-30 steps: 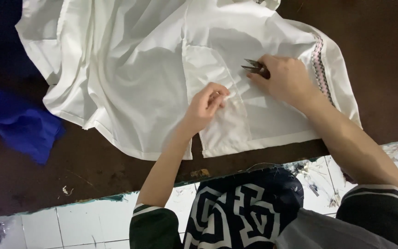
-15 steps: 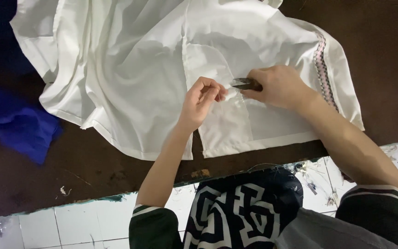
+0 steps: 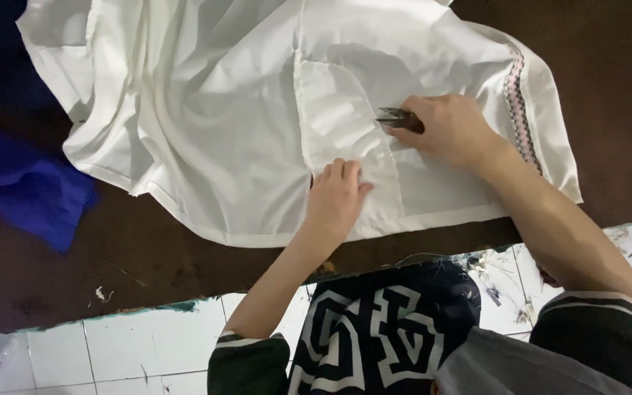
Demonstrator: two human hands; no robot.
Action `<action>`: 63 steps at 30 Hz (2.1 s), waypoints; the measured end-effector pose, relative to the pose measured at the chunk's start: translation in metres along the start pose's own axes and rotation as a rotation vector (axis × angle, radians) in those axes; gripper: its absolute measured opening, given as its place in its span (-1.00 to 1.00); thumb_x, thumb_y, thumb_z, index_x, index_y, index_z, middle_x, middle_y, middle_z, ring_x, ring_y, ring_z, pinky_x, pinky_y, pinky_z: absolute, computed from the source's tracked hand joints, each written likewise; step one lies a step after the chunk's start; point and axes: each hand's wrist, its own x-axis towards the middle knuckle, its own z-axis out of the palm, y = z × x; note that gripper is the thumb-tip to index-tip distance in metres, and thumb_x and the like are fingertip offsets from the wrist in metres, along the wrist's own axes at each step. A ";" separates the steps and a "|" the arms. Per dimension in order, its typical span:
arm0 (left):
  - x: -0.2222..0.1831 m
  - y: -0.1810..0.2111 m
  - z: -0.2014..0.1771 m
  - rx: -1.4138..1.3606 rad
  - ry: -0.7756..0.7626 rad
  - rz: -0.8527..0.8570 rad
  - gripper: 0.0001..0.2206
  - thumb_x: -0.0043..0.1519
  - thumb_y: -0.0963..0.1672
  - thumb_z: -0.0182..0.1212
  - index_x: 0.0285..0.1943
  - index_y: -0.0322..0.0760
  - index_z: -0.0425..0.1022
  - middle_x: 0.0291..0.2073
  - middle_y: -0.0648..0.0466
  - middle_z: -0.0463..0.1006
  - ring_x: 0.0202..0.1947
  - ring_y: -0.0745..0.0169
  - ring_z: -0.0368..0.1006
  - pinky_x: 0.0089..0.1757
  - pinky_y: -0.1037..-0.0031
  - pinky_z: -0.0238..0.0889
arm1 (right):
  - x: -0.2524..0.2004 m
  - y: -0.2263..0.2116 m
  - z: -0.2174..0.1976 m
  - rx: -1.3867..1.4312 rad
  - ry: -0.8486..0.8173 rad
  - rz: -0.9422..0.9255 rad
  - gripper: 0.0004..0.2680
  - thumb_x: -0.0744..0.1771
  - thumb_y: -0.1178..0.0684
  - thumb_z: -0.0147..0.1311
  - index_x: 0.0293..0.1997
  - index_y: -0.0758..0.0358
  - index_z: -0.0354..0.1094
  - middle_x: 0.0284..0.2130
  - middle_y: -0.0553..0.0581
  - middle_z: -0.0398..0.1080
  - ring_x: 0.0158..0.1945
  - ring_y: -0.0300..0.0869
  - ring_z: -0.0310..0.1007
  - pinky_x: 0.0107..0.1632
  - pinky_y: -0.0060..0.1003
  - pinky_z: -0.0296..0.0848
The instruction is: Trimming loose threads from a white garment using thread snips on a work table in a factory setting.
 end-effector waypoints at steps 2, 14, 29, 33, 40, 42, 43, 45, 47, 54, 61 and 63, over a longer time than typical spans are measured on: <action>0.000 -0.005 0.002 -0.002 0.010 0.011 -0.78 0.29 -0.10 0.25 -0.09 -0.29 0.32 -0.26 0.03 0.32 -0.22 0.01 0.47 -0.21 0.24 0.40 | -0.001 -0.003 -0.002 0.009 -0.010 0.007 -0.72 0.38 -0.20 0.17 -0.01 0.20 0.50 -0.38 0.10 0.58 -0.27 -0.04 0.63 -0.25 -0.26 0.55; -0.050 0.011 -0.077 -1.465 0.024 0.002 -0.82 0.46 -0.08 -0.04 -0.13 -0.27 0.28 -0.25 -0.09 0.54 -0.12 0.06 0.53 0.00 0.27 0.38 | -0.002 0.006 0.016 -0.045 0.057 0.001 -0.70 0.36 -0.27 0.15 -0.02 0.14 0.47 -0.39 0.05 0.55 -0.31 -0.06 0.61 -0.23 -0.21 0.55; -0.055 0.030 -0.018 -0.285 0.068 0.162 -0.72 0.30 -0.09 0.27 0.11 -0.28 0.39 -0.41 0.06 0.36 -0.43 0.12 0.44 -0.30 0.35 0.36 | -0.137 -0.056 0.015 0.246 0.324 -0.019 -0.65 0.26 0.05 0.34 0.13 0.24 0.42 -0.43 0.12 0.50 -0.53 -0.05 0.53 -0.48 -0.26 0.51; -0.057 0.022 -0.001 -0.079 0.082 0.255 -0.90 0.28 -0.16 0.28 -0.13 -0.26 0.45 -0.39 0.13 0.26 -0.43 0.15 0.40 -0.31 0.39 0.28 | -0.165 -0.064 0.031 0.206 0.214 0.061 -0.64 0.24 -0.01 0.33 0.11 0.22 0.39 -0.38 0.13 0.55 -0.39 0.01 0.62 -0.38 -0.22 0.55; -0.050 0.031 -0.021 -0.187 0.117 0.259 -0.92 0.37 -0.18 0.14 -0.20 -0.21 0.39 -0.33 0.14 0.24 -0.47 0.15 0.38 -0.36 0.40 0.26 | -0.173 -0.066 0.038 0.106 0.191 0.069 -0.71 0.25 -0.11 0.29 -0.01 0.12 0.42 -0.44 0.04 0.56 -0.40 -0.14 0.62 -0.35 -0.28 0.57; -0.048 0.032 -0.020 -0.243 0.113 0.262 -0.94 0.36 -0.19 0.14 -0.17 -0.18 0.38 -0.33 0.14 0.27 -0.45 0.12 0.42 -0.35 0.36 0.28 | -0.170 -0.069 0.034 0.111 0.173 0.077 -0.76 0.26 -0.09 0.27 -0.05 0.10 0.45 -0.47 0.01 0.58 -0.44 -0.14 0.61 -0.38 -0.29 0.54; -0.048 0.033 -0.021 -0.244 0.112 0.258 -0.94 0.36 -0.19 0.14 -0.17 -0.18 0.38 -0.33 0.14 0.27 -0.45 0.12 0.42 -0.35 0.36 0.28 | -0.169 -0.069 0.035 0.112 0.170 0.076 -0.76 0.26 -0.09 0.27 -0.05 0.10 0.45 -0.47 0.01 0.58 -0.44 -0.14 0.61 -0.38 -0.29 0.54; -0.048 0.035 -0.023 -0.266 0.115 0.255 -0.92 0.35 -0.21 0.17 -0.19 -0.17 0.38 -0.34 0.16 0.28 -0.46 0.16 0.42 -0.35 0.39 0.28 | -0.168 -0.069 0.038 0.125 0.172 0.071 -0.80 0.28 -0.08 0.27 -0.11 0.11 0.48 -0.49 0.00 0.59 -0.47 -0.16 0.61 -0.42 -0.34 0.49; -0.048 0.037 -0.024 -0.283 0.120 0.253 -0.91 0.34 -0.22 0.17 -0.20 -0.18 0.38 -0.35 0.16 0.29 -0.47 0.15 0.42 -0.36 0.39 0.28 | -0.169 -0.068 0.042 0.120 0.159 0.073 -0.82 0.29 -0.06 0.25 -0.12 0.10 0.48 -0.51 -0.02 0.58 -0.48 -0.18 0.60 -0.42 -0.35 0.50; -0.045 0.041 -0.023 -0.331 0.117 0.252 -0.93 0.39 -0.20 0.09 -0.18 -0.21 0.37 -0.35 0.12 0.32 -0.42 0.13 0.43 -0.33 0.37 0.32 | -0.174 -0.056 0.035 0.173 0.217 0.148 -0.81 0.28 -0.02 0.27 -0.07 0.12 0.47 -0.52 0.04 0.57 -0.46 -0.05 0.59 -0.37 -0.18 0.51; -0.032 0.042 -0.013 -0.250 0.067 0.417 -0.97 0.36 -0.23 0.15 -0.12 -0.36 0.43 -0.17 -0.05 0.44 -0.29 0.07 0.41 -0.27 0.35 0.32 | -0.175 -0.045 0.017 0.369 0.209 0.351 -0.70 0.34 0.02 0.25 0.15 0.31 0.41 -0.32 0.08 0.57 -0.37 -0.21 0.55 -0.27 -0.30 0.51; -0.031 0.039 -0.008 -0.223 0.057 0.452 -0.96 0.34 -0.25 0.13 -0.08 -0.40 0.44 -0.11 -0.09 0.49 -0.21 0.03 0.47 -0.23 0.36 0.38 | -0.174 -0.041 0.025 0.315 0.285 0.303 -0.70 0.33 0.01 0.31 0.12 0.31 0.44 -0.38 0.07 0.53 -0.34 -0.23 0.55 -0.28 -0.33 0.50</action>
